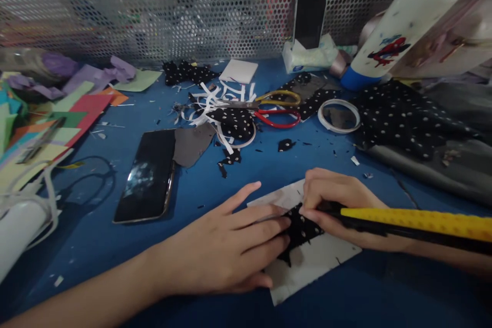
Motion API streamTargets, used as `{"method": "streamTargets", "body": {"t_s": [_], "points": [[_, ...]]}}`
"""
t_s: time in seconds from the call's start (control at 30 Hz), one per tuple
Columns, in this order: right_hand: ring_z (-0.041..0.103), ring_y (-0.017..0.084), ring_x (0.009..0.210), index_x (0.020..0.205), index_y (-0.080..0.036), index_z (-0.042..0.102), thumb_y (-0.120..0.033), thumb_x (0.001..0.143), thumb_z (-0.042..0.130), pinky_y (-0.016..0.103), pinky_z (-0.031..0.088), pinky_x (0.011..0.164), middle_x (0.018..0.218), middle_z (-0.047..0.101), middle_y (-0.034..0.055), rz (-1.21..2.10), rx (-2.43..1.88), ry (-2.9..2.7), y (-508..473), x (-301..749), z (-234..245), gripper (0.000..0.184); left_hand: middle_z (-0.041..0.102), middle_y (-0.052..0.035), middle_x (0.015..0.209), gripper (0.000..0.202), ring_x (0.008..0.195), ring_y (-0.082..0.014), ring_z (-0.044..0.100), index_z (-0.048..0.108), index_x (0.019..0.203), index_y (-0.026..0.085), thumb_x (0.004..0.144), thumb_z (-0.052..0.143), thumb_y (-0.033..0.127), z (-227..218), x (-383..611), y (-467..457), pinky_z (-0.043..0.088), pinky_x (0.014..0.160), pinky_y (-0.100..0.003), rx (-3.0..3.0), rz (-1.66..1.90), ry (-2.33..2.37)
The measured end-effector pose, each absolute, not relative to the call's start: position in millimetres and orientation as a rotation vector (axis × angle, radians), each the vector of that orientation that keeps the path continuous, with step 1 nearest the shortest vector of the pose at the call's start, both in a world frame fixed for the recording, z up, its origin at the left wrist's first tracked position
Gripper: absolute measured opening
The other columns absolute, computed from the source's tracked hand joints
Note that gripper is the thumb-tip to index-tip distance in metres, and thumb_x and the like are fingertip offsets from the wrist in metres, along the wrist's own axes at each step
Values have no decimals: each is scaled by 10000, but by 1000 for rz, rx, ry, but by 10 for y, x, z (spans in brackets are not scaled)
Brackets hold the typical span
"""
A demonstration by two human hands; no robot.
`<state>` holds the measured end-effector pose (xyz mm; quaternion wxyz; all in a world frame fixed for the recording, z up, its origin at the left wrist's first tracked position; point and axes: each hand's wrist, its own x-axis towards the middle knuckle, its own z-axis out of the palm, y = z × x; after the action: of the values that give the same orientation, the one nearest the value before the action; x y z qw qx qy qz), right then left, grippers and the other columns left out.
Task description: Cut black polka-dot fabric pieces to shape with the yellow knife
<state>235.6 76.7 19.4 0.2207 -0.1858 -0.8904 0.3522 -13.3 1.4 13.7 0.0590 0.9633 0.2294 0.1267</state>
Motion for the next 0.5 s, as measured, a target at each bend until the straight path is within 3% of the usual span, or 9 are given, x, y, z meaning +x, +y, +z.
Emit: {"method": "streamTargets", "body": {"t_s": [0.5], "points": [[478,132,648,748,-187,527,-174,891,548,282,351,620,647,532,-13,1034,-563,-2405,755,2371,181,144,594,-58,1308,374,1287,-209,458,597,1204,139,998,443,410,92,-136,9,19,1209,-499,2890,468,701]]}}
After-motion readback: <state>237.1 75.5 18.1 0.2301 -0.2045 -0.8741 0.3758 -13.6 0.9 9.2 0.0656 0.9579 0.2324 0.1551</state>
